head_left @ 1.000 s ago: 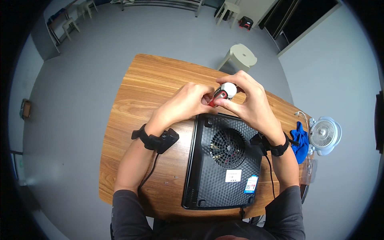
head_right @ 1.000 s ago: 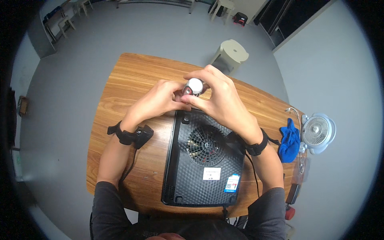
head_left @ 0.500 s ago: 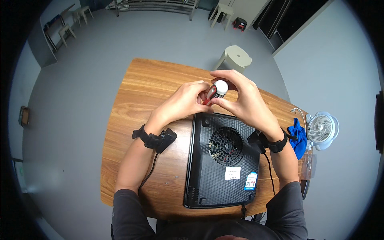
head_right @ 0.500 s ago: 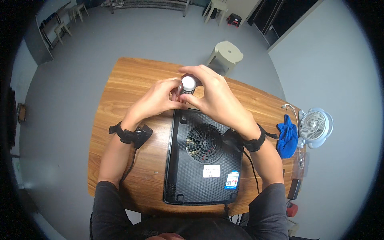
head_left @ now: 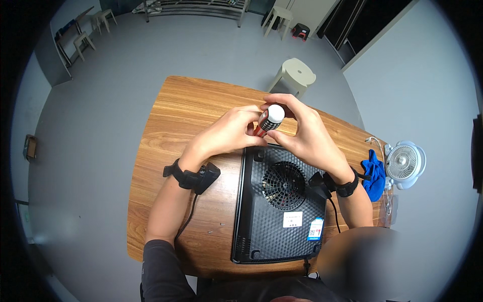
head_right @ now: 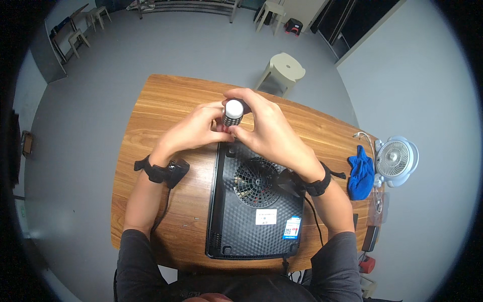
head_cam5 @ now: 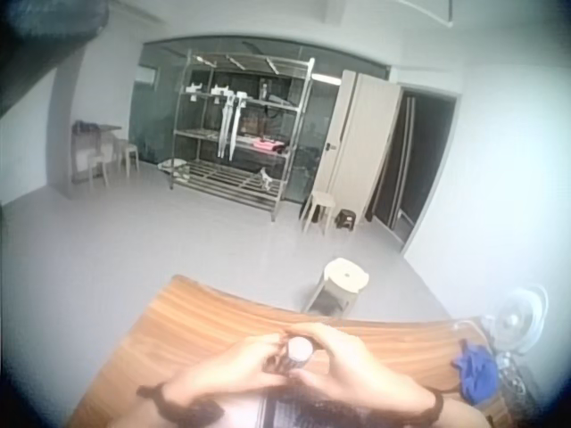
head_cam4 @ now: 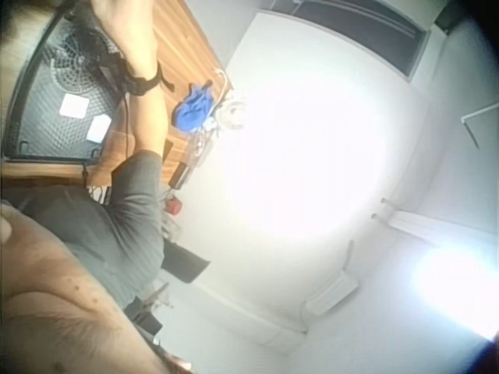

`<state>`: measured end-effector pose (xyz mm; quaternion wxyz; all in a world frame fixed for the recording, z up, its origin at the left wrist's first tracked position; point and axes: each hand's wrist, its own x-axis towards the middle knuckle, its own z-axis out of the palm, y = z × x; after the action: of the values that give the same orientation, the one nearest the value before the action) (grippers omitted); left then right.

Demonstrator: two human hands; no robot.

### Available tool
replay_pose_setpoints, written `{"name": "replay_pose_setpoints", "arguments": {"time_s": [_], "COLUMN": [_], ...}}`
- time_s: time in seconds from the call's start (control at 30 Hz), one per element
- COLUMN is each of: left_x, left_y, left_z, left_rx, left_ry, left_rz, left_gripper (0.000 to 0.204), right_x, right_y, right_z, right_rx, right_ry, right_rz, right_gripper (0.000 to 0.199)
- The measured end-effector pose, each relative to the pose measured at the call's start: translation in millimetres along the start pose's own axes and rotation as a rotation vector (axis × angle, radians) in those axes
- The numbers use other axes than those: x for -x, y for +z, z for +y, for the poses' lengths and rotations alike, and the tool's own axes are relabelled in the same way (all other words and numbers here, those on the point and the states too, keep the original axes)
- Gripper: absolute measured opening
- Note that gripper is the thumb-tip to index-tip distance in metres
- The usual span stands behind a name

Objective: The person uses a screwdriver to remove screws from the bottom of a black electronic device, then pries off the bottom cover to reveal internal components including a copper heat sink and circuit board. The person continues to unscrew internal parts.

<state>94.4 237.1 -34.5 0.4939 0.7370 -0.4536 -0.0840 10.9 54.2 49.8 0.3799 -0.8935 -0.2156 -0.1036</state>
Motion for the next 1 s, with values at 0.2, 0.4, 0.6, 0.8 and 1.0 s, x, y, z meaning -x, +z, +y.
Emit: {"name": "replay_pose_setpoints", "arguments": {"time_s": [0.2, 0.4, 0.6, 0.8, 1.0], "left_x": [-2, -1, 0, 1, 0], "left_y": [-1, 4, -3, 4, 1], "left_z": [1, 1, 12, 10, 14], "left_rx": [0.048, 0.059, 0.017, 0.091, -0.008], "left_ry": [-0.051, 0.054, -0.026, 0.036, -0.027], "left_rz": [0.025, 0.07, -0.04, 0.052, -0.015], "left_gripper": [0.025, 0.025, 0.026, 0.03, 0.036], "right_x": [0, 1, 8, 11, 12], "right_y": [2, -2, -1, 2, 0], "right_z": [-7, -2, -8, -6, -2], "right_rx": [0.203, 0.047, 0.144, 0.014, 0.094], "right_ry": [0.018, 0.07, 0.062, 0.133, -0.016], "right_rz": [0.002, -0.025, -0.035, -0.014, -0.087], "right_gripper": [0.052, 0.048, 0.046, 0.046, 0.045]}}
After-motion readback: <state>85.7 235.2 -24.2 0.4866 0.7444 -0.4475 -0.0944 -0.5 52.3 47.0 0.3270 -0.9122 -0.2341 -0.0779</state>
